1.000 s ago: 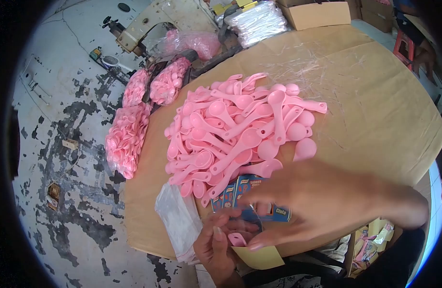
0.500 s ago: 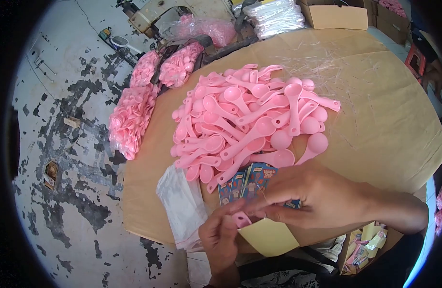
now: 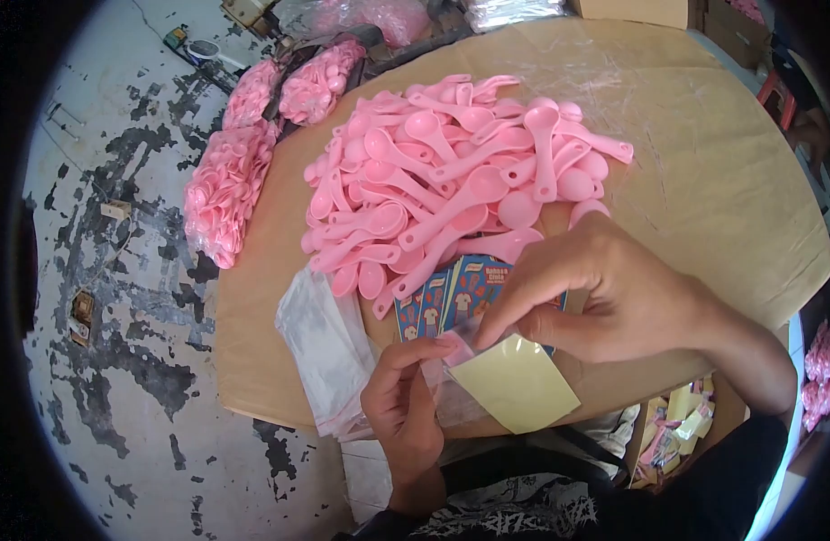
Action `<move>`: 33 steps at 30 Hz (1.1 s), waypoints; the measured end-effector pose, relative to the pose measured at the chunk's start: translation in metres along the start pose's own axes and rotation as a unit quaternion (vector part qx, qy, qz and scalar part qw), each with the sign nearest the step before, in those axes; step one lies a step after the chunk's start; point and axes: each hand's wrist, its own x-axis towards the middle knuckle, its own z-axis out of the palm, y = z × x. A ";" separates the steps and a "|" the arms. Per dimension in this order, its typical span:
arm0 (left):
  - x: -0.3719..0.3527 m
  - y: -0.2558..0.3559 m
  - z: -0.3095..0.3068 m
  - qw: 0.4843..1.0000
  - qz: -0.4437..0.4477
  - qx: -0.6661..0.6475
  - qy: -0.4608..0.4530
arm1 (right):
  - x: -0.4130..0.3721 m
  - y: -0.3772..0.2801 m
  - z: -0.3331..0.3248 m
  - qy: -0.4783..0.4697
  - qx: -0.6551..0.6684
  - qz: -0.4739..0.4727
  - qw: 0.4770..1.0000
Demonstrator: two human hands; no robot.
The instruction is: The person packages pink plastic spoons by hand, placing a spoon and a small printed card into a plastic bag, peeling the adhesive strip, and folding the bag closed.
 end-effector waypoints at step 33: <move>-0.044 0.012 -0.160 0.895 0.150 0.420 0.017 | 0.037 -0.074 0.056 -0.036 -0.356 0.128 0.925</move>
